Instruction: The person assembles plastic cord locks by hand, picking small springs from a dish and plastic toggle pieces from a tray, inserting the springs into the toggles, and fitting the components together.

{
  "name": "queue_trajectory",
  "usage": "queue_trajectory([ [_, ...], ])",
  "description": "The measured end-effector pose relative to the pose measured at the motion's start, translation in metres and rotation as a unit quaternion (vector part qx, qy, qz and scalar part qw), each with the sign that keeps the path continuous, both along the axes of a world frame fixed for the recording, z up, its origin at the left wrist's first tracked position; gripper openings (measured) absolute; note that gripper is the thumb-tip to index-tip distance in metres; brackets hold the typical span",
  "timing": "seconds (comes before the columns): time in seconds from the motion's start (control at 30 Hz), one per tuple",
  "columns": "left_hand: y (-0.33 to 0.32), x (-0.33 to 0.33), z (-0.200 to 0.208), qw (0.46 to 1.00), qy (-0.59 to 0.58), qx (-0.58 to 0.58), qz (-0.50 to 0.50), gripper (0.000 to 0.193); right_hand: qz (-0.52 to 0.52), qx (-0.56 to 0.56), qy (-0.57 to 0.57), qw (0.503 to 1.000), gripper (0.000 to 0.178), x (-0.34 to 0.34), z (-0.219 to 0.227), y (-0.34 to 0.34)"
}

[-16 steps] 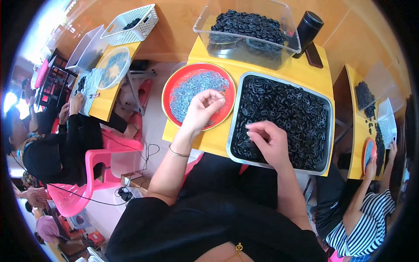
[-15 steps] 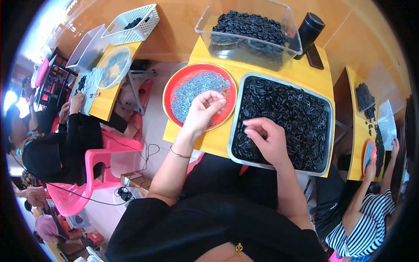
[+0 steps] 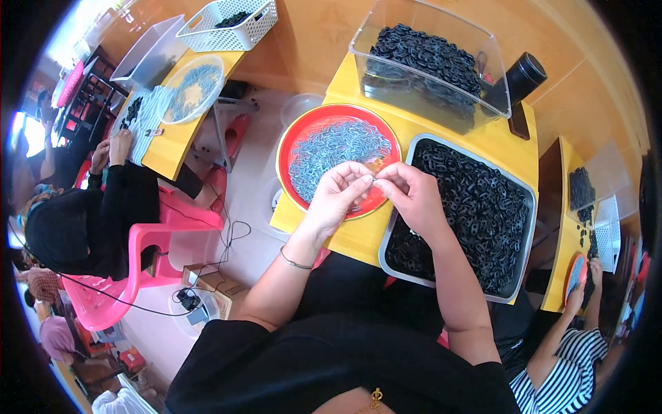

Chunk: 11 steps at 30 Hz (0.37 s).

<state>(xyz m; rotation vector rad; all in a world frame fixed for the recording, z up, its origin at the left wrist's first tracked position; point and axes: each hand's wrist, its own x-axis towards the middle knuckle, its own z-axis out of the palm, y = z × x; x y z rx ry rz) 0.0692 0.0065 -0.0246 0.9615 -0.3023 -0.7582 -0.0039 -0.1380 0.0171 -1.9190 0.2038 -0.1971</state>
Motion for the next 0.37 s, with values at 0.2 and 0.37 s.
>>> queue_trajectory([
  [0.2,-0.002,-0.002,0.001,0.997,-0.069,0.03,0.027,0.007,0.003,0.014,-0.023,1.0,0.005,0.0,-0.004,0.002],
  [0.37,-0.005,-0.004,-0.001,0.993,-0.1,0.039,0.054,0.008,-0.007,0.025,-0.034,0.999,0.009,0.0,-0.015,-0.001],
])
